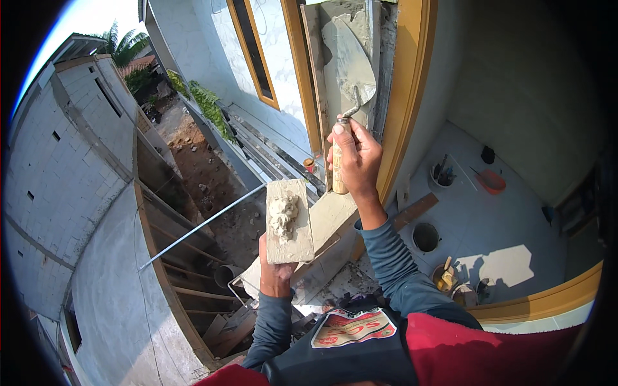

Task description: The person applies mortar to the vertical corner of a window frame using a trowel while holding more mortar on a wooden hawk.

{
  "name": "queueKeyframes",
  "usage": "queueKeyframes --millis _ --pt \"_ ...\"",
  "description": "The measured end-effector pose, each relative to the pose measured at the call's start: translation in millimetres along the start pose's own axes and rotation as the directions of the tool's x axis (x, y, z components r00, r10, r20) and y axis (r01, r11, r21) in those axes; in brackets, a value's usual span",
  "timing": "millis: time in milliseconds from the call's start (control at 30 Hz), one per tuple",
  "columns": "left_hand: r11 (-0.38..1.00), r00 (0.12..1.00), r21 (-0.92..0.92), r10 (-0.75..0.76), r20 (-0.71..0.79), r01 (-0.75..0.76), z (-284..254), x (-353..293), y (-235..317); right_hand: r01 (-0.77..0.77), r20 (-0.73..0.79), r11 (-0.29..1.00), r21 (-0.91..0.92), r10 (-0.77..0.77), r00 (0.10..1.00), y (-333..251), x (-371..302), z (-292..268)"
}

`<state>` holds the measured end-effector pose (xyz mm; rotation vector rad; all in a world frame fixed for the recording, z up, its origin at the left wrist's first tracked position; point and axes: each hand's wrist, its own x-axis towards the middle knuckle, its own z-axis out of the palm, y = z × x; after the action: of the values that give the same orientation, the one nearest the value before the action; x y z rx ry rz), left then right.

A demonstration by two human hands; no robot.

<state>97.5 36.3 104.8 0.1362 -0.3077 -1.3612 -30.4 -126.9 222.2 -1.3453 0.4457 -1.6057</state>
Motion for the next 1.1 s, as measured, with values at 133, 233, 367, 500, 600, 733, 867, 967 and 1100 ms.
queueKeyframes --millis 133,233,367,500,600,733,867,967,1100 --pt "0.982 0.995 0.182 0.072 -0.066 -0.059 8 -2 0 0.104 -0.034 0.995 -0.008 -0.104 0.994 0 -14 -4" --pt "0.980 0.991 0.185 0.085 -0.099 -0.066 4 -2 1 0.061 0.043 0.997 0.055 -0.064 0.997 2 -7 1" --pt "0.963 0.994 0.250 0.106 -0.025 -0.097 4 -1 2 0.000 0.061 1.000 0.016 -0.001 0.998 15 6 7" --pt "0.944 0.991 0.311 0.126 -0.040 -0.108 11 -3 1 -0.026 -0.011 1.000 0.002 0.026 1.000 22 3 8" --pt "0.977 0.994 0.187 0.107 -0.028 -0.100 5 -5 2 0.041 -0.005 0.999 -0.023 -0.041 0.999 21 -2 5" --pt "0.978 0.977 0.184 0.134 -0.168 -0.103 17 -9 1 0.137 -0.005 0.991 -0.007 -0.137 0.991 15 -12 -7" --pt "0.983 0.991 0.163 0.097 -0.095 -0.080 1 -6 3 0.043 0.090 0.999 0.029 -0.046 0.995 14 -1 0" --pt "0.995 0.998 0.093 0.052 -0.040 -0.048 1 -1 3 -0.008 0.080 1.000 -0.021 0.010 0.997 25 5 -9" --pt "0.995 0.999 0.097 0.022 -0.034 -0.019 0 3 3 -0.015 -0.014 1.000 0.018 0.015 1.000 1 -14 -23"
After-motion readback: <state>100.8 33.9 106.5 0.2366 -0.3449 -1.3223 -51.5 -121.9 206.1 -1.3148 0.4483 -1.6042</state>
